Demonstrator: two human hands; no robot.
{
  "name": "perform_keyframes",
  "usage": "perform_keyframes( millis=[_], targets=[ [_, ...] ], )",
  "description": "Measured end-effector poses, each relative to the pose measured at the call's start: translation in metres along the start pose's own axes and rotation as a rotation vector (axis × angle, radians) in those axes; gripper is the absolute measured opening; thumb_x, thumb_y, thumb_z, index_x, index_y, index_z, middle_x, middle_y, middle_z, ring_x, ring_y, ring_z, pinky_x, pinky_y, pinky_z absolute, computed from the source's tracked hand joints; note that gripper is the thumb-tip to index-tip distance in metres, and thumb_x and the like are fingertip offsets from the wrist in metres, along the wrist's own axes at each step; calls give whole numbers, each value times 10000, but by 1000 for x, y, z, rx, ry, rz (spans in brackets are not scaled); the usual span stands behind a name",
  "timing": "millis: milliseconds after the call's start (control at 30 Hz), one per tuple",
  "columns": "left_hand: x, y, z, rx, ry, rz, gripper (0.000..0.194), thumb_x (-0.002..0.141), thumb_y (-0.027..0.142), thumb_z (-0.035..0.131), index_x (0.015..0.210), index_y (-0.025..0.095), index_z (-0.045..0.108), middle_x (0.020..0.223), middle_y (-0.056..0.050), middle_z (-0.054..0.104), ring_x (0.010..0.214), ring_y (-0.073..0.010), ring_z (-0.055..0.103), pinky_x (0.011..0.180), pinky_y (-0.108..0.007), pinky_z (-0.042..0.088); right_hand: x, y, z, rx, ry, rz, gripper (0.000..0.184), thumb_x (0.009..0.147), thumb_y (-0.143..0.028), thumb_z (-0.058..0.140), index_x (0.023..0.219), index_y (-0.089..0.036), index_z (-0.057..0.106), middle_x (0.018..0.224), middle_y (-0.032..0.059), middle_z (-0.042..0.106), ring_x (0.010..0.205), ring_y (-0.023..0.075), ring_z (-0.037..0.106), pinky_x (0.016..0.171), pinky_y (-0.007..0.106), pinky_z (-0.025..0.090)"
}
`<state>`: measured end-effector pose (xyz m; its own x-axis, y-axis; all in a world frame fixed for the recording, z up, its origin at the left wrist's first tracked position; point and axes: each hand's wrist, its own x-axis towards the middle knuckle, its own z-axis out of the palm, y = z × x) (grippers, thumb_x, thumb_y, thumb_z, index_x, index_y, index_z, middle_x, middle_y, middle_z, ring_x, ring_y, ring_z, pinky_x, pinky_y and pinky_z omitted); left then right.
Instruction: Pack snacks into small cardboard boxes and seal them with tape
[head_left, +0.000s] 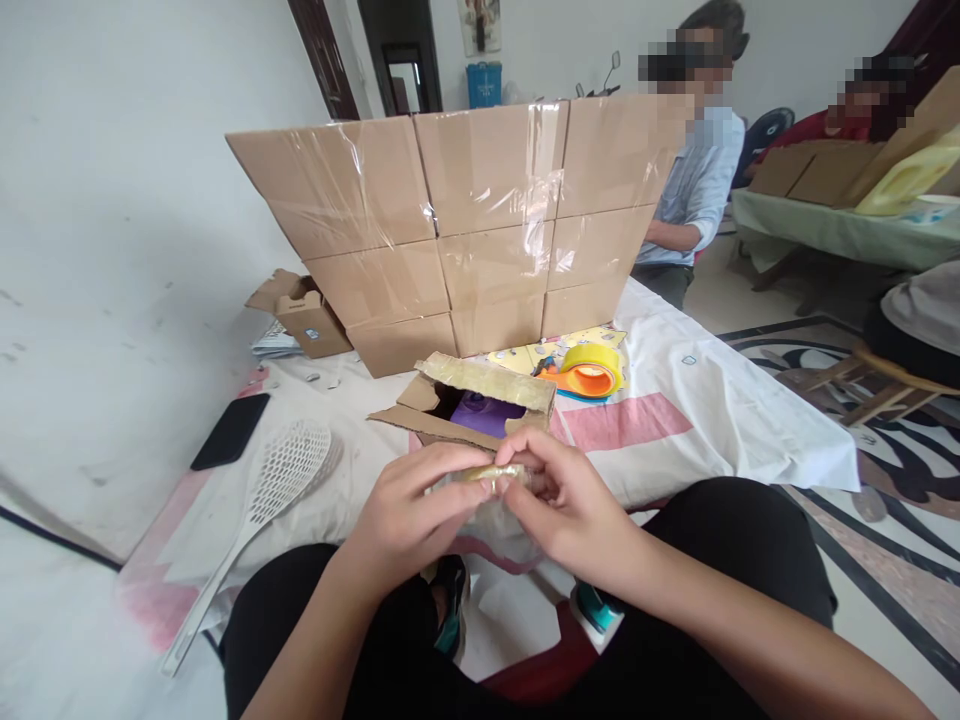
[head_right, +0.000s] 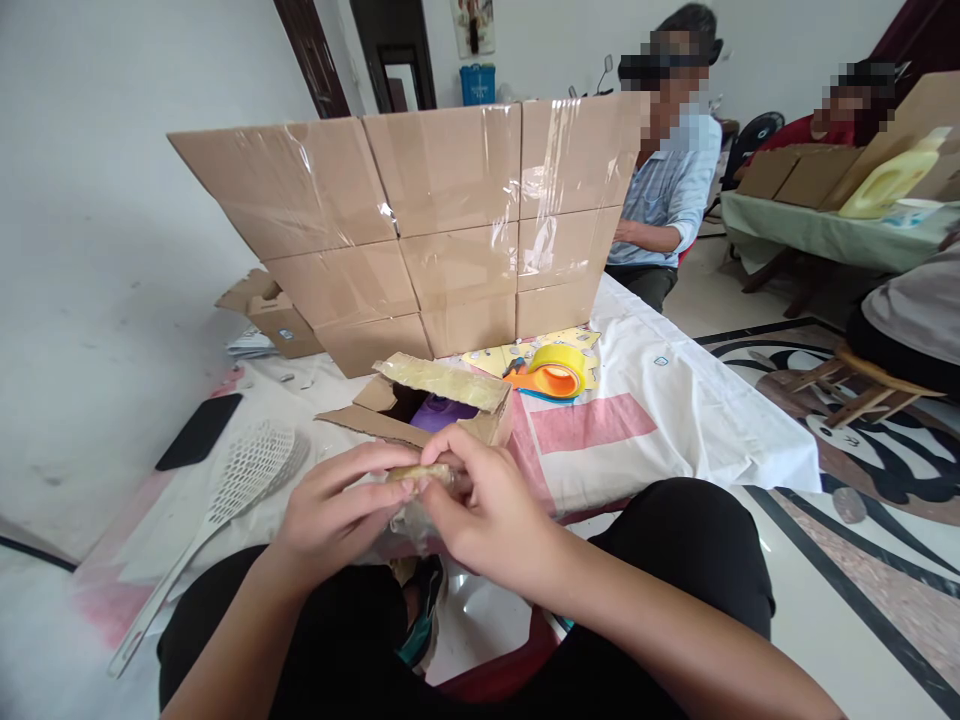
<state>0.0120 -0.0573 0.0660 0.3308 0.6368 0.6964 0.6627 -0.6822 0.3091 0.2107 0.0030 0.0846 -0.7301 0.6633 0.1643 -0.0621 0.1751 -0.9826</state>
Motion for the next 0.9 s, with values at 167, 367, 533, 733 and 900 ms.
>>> perform_keyframes(
  millis=[167,367,533,733,900],
  targets=[
    [0,2,-2,-272,-117,-355,407,857,264,724,1224,242,549,1090,-74,711,970,-220,698,823,-319,559,-1,5,0,-116,5,-63,82,974,-189,504,1016,-249,467,846,-18,587,686,117,541,581,219,412],
    [1,1,2,-246,-81,-447,63,980,244,573,1022,215,609,807,17,689,697,-120,654,641,-217,487,-4,-1,-4,-257,-8,-68,238,928,-206,581,1089,-265,416,934,-21,653,577,86,503,506,215,362],
    [2,-1,8,-143,5,-114,177,964,68,514,976,225,595,856,7,695,754,-112,673,693,-218,501,-2,-5,-6,-174,-4,-9,264,924,-315,642,1063,-247,428,855,-32,611,563,76,460,495,204,356],
    [1,0,6,-228,-33,-117,186,903,227,693,1075,226,620,986,-48,676,857,-155,657,752,-268,529,0,2,-4,-45,39,-14,174,964,-228,551,1048,-254,401,892,-32,549,614,80,461,531,209,372],
    [4,6,3,-426,-24,-516,204,931,259,674,1118,233,594,881,-4,704,772,-126,684,685,-215,546,-1,9,-3,-215,55,-109,177,946,-182,557,1050,-253,432,947,2,573,758,129,567,634,252,455]
  ],
)
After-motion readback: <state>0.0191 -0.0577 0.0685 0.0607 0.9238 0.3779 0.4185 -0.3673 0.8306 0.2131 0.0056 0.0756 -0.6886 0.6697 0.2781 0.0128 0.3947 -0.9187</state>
